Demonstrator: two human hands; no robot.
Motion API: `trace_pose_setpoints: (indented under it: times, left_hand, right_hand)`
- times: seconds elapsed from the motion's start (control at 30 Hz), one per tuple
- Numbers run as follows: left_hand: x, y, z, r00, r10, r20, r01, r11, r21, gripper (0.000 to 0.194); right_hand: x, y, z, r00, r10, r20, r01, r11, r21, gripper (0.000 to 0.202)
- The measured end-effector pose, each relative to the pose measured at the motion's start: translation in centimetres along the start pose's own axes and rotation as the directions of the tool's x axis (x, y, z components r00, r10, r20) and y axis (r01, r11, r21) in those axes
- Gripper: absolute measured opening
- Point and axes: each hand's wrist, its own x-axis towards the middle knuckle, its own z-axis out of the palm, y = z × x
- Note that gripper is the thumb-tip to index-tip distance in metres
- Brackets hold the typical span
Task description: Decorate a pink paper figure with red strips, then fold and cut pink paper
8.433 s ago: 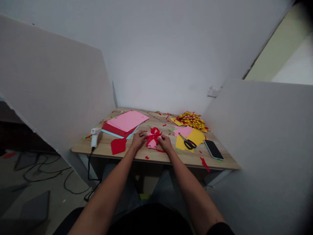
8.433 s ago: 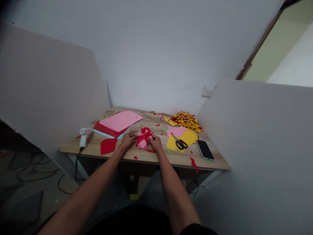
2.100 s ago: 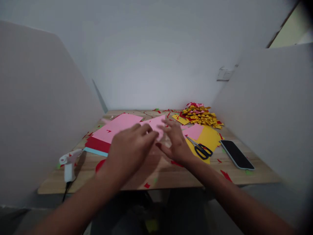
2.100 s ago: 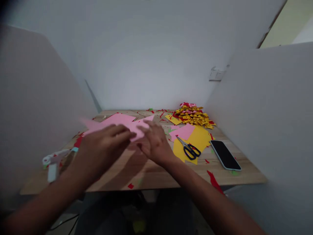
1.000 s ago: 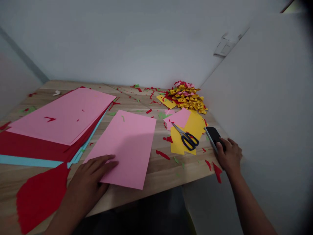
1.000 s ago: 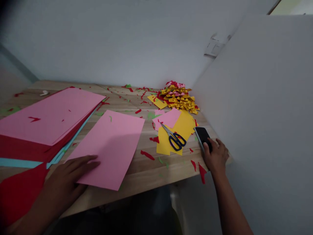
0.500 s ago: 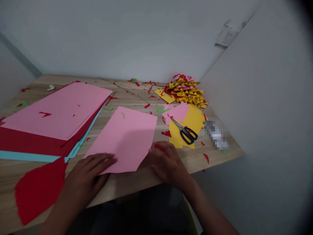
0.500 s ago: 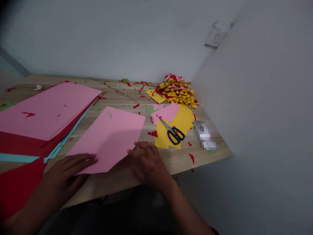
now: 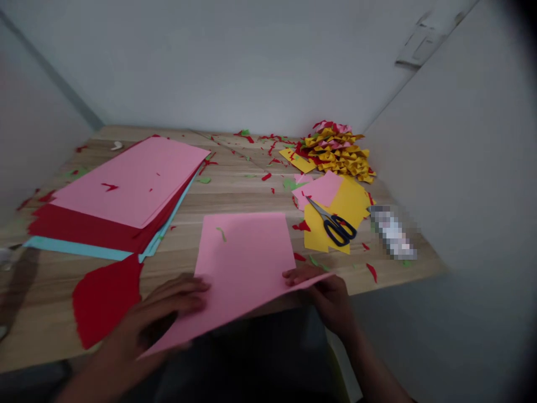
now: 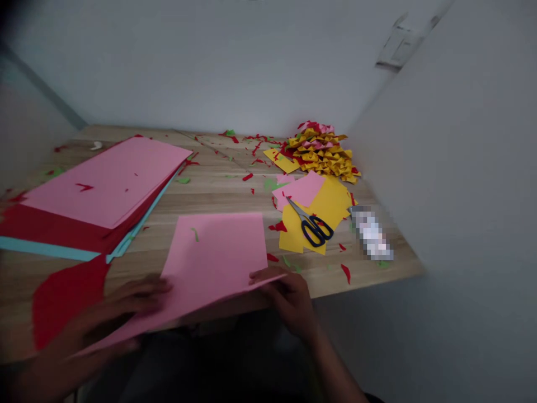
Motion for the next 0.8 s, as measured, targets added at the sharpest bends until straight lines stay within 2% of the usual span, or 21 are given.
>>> trace_pose_setpoints:
  times: [0.03,0.07,0.13,0.2,0.27,0.33,0.37,0.43,0.5,0.57,0.7,0.77,0.8]
  left_hand:
    - [1.0,0.8,0.5,0.999,-0.035,-0.002,0.034,0.993,-0.11,0.028]
    - [1.8,1.6,1.0,0.987,-0.123,-0.1,0.105,0.98,-0.167,0.027]
    - [3.0,3.1,2.1,0.909,-0.366,-0.2,0.315,0.916,-0.247,0.03]
    - [3.5,4.2,2.9,0.823,-0.508,-0.254,0.404,0.838,-0.368,0.035]
    - [3.7,4.8,3.4,0.764,-0.576,-0.289,0.384,0.767,-0.514,0.044]
    - [3.8,4.9,3.6,0.737,-0.598,-0.315,0.349,0.736,-0.58,0.06]
    - [3.9,4.7,3.7,0.738,-0.591,-0.326,0.349,0.748,-0.564,0.066]
    - [4.1,4.2,3.6,0.764,-0.548,-0.341,0.382,0.81,-0.445,0.064]
    - [4.3,3.7,3.5,0.79,-0.505,-0.348,0.422,0.859,-0.29,0.049]
    - [4.5,3.3,3.4,0.802,-0.489,-0.342,0.453,0.872,-0.185,0.04]
    - [4.4,3.4,3.6,0.789,-0.507,-0.347,0.491,0.86,-0.14,0.04]
    - [4.3,3.6,3.7,0.777,-0.522,-0.354,0.508,0.85,-0.139,0.04]
    - [4.3,3.6,3.7,0.772,-0.529,-0.353,0.516,0.845,-0.14,0.04]
  right_hand:
    - [0.3,0.0,0.3,0.997,0.067,-0.028,-0.069,0.995,-0.072,0.018]
    - [0.7,0.0,0.6,0.99,0.124,-0.06,-0.132,0.981,-0.141,0.023]
    - [1.8,0.0,1.2,0.972,0.211,-0.101,-0.23,0.941,-0.248,0.033]
    - [2.9,0.1,1.9,0.958,0.264,-0.113,-0.287,0.895,-0.342,0.035]
    - [3.8,0.1,2.6,0.945,0.288,-0.154,-0.326,0.824,-0.464,0.031]
    - [4.2,0.1,3.2,0.938,0.262,-0.228,-0.346,0.769,-0.538,0.021]
    - [4.3,0.1,3.3,0.936,0.237,-0.26,-0.345,0.766,-0.543,0.017]
    - [4.0,0.0,2.8,0.935,0.17,-0.312,-0.318,0.79,-0.524,0.025]
    - [3.5,0.0,0.8,0.927,0.089,-0.363,-0.283,0.803,-0.525,0.027]
    - [2.7,-0.1,-2.7,0.908,0.027,-0.418,-0.276,0.789,-0.549,0.03]
    - [0.3,-0.7,-11.3,0.805,0.029,-0.592,-0.425,0.725,-0.542,0.038]
    - [-1.0,-1.2,-14.1,0.755,0.017,-0.656,-0.474,0.705,-0.527,0.038]
    - [-1.5,-1.6,-14.8,0.741,0.03,-0.671,-0.492,0.704,-0.512,0.036]
